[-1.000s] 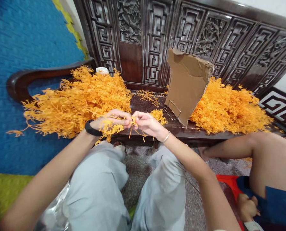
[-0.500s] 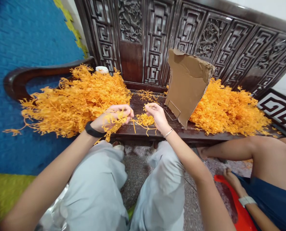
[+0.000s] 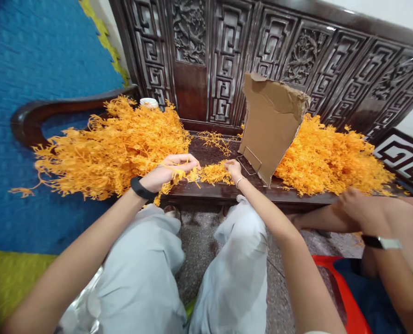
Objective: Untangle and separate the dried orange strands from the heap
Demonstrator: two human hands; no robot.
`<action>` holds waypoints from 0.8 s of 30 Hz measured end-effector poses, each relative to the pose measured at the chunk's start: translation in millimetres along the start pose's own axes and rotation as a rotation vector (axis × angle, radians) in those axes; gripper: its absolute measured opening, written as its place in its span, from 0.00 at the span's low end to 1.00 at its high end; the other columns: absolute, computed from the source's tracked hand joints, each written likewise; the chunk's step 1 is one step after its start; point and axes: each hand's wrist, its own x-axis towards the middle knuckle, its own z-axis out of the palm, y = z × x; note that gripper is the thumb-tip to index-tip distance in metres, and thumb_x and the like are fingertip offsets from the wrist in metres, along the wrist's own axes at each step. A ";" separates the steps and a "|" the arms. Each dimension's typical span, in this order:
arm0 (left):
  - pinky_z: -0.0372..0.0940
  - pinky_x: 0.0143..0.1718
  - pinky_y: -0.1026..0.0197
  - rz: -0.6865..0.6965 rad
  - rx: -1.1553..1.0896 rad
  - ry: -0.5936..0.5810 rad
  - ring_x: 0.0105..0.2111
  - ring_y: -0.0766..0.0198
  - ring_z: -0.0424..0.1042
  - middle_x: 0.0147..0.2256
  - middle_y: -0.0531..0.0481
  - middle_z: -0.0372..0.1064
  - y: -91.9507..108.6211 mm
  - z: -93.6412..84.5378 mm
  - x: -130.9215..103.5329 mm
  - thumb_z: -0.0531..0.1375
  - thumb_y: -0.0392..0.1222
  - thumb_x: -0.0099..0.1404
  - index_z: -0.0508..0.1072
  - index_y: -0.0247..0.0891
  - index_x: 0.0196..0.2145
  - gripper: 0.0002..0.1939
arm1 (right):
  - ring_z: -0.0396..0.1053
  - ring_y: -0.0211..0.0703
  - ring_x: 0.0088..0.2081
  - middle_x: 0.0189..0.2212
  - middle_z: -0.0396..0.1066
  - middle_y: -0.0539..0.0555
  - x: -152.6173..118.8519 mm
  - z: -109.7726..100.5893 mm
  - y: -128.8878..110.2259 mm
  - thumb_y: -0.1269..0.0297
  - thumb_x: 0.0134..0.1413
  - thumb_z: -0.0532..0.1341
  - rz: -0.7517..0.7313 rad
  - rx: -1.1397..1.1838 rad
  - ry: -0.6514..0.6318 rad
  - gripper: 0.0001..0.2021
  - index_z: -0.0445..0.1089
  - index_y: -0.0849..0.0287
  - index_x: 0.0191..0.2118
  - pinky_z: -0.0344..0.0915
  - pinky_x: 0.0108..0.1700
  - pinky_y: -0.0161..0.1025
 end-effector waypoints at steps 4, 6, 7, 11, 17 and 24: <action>0.59 0.32 0.66 0.046 0.100 -0.047 0.27 0.70 0.64 0.25 0.52 0.67 -6.4 -3.8 2.5 0.58 0.47 0.58 0.71 0.33 0.25 0.13 | 0.66 0.31 0.28 0.30 0.68 0.50 9.5 -6.7 13.1 0.65 0.57 0.57 -0.029 -0.046 0.022 0.07 0.67 0.66 0.37 0.66 0.30 0.33; 0.59 0.33 0.65 0.045 0.111 -0.042 0.27 0.69 0.64 0.25 0.52 0.67 -8.9 -4.3 3.3 0.58 0.46 0.58 0.70 0.34 0.25 0.13 | 0.64 0.30 0.25 0.26 0.67 0.48 11.3 -5.9 17.0 0.70 0.53 0.59 -0.045 -0.057 0.024 0.04 0.68 0.66 0.35 0.64 0.30 0.32; 0.59 0.33 0.65 0.043 0.111 -0.040 0.27 0.69 0.64 0.25 0.52 0.67 -9.7 -4.4 3.6 0.58 0.46 0.58 0.70 0.34 0.25 0.12 | 0.63 0.30 0.24 0.25 0.66 0.48 11.8 -4.9 18.2 0.72 0.50 0.60 -0.056 -0.060 0.024 0.04 0.68 0.66 0.34 0.63 0.30 0.32; 0.59 0.34 0.65 0.034 0.100 -0.024 0.28 0.69 0.64 0.25 0.53 0.67 -10.8 -4.5 4.2 0.58 0.46 0.58 0.71 0.34 0.25 0.12 | 0.64 0.33 0.27 0.26 0.68 0.49 12.5 -1.2 18.8 0.74 0.39 0.60 -0.113 -0.063 0.015 0.11 0.71 0.63 0.34 0.64 0.34 0.34; 0.59 0.30 0.66 -0.010 0.077 0.031 0.28 0.68 0.64 0.27 0.51 0.68 -7.6 -4.5 4.2 0.59 0.47 0.56 0.70 0.34 0.25 0.12 | 0.65 0.38 0.31 0.29 0.68 0.51 15.0 -2.8 18.2 0.74 0.35 0.57 -0.146 -0.085 0.068 0.15 0.70 0.63 0.35 0.65 0.38 0.39; 0.58 0.21 0.68 -0.116 -0.045 0.106 0.24 0.70 0.62 0.30 0.50 0.65 -9.0 -4.6 4.5 0.60 0.50 0.53 0.69 0.34 0.27 0.14 | 0.63 0.41 0.41 0.39 0.62 0.56 9.1 -4.8 11.1 0.76 0.35 0.54 -0.221 -0.075 0.309 0.15 0.66 0.63 0.36 0.59 0.51 0.44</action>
